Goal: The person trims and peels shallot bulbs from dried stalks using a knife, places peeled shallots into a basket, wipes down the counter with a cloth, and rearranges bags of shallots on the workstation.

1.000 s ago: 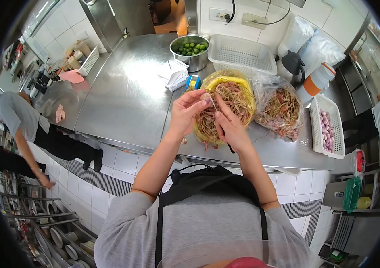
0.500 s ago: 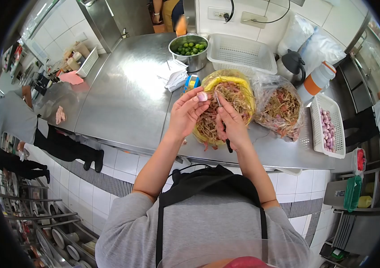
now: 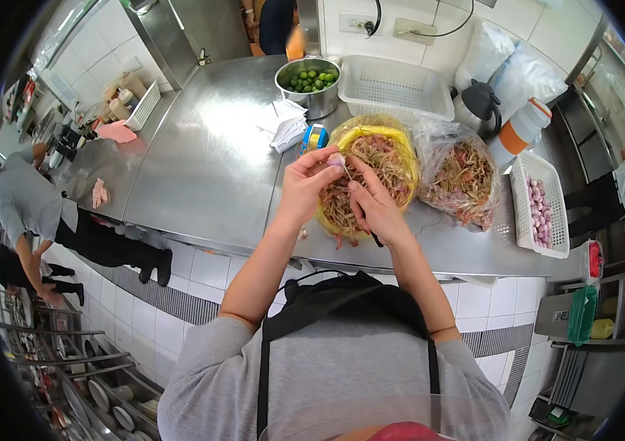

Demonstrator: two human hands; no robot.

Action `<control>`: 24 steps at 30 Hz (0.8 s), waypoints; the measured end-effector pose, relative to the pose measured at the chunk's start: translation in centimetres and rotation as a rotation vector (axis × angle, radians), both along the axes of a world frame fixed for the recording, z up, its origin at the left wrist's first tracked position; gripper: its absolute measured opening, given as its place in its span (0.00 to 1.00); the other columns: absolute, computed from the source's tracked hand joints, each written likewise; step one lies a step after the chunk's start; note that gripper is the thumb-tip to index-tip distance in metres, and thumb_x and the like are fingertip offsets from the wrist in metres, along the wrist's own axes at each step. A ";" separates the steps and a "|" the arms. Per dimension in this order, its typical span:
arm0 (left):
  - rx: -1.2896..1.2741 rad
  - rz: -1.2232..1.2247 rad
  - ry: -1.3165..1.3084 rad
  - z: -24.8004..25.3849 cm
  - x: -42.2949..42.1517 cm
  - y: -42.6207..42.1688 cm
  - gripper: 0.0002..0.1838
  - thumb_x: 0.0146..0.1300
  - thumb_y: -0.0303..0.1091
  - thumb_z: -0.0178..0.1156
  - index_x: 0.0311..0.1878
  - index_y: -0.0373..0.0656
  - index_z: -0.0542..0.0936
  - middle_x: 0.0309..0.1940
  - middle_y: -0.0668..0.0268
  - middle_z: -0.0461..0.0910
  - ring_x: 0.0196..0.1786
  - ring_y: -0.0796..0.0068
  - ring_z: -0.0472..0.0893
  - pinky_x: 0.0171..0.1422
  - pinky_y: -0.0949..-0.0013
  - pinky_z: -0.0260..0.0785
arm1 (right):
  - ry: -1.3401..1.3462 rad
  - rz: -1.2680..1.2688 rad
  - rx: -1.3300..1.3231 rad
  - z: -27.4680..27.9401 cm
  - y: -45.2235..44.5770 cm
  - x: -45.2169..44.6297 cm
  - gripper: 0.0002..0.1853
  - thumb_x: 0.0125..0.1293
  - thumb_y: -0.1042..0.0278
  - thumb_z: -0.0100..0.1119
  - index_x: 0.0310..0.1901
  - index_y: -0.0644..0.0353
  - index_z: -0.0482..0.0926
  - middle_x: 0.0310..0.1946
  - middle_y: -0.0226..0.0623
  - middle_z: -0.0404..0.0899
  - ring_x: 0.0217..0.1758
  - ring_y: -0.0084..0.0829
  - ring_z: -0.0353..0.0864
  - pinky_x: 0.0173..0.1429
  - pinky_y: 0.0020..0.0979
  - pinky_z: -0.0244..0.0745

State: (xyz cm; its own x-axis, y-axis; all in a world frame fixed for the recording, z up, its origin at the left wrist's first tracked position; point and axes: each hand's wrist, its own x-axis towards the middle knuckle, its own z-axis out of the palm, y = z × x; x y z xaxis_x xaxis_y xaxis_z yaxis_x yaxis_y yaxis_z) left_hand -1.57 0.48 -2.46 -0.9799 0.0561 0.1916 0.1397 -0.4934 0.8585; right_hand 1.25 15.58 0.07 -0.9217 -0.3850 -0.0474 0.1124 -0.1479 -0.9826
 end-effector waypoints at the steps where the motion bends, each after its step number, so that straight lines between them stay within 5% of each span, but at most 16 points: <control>1: 0.001 0.001 0.001 0.1 0.0 0.1 0.18 0.55 0.21 0.55 0.51 0.33 0.71 0.39 0.64 0.76 0.39 0.77 0.77 0.46 0.75 0.71 | 0.001 0.001 0.001 -0.1 -0.1 -0.1 0.22 0.66 0.68 0.42 0.62 0.55 0.58 0.16 0.21 0.59 0.16 0.13 0.57 0.20 0.17 0.55; 3: -0.076 0.027 0.040 0.3 0.2 0.4 0.17 0.55 0.21 0.55 0.49 0.33 0.72 0.37 0.64 0.77 0.38 0.78 0.77 0.45 0.76 0.71 | 0.112 -0.006 -0.019 -0.7 -0.4 -0.3 0.22 0.68 0.65 0.39 0.63 0.52 0.56 0.12 0.23 0.57 0.09 0.15 0.51 0.12 0.16 0.50; 16: 0.248 -0.171 -0.057 0.4 0.2 -0.6 0.18 0.57 0.21 0.52 0.52 0.32 0.69 0.41 0.59 0.77 0.42 0.72 0.78 0.47 0.75 0.74 | -0.100 -0.023 -0.164 -0.4 0.1 -0.1 0.22 0.67 0.65 0.42 0.63 0.49 0.57 0.13 0.21 0.57 0.13 0.13 0.55 0.14 0.16 0.52; 24: -0.146 0.044 0.029 0.7 0.7 0.1 0.17 0.54 0.19 0.56 0.49 0.34 0.73 0.38 0.64 0.77 0.38 0.79 0.77 0.46 0.76 0.70 | 0.146 0.006 -0.003 -0.8 -0.7 0.1 0.24 0.67 0.65 0.40 0.64 0.49 0.54 0.12 0.22 0.55 0.12 0.13 0.52 0.14 0.16 0.52</control>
State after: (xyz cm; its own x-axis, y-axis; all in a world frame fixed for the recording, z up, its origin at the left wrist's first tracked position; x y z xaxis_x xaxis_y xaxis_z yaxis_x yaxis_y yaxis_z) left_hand -0.88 0.55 -1.75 -0.9762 0.0422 0.2126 0.1842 -0.3562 0.9161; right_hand 1.35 14.87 -0.74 -0.9165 -0.3902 0.0880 -0.0306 -0.1509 -0.9881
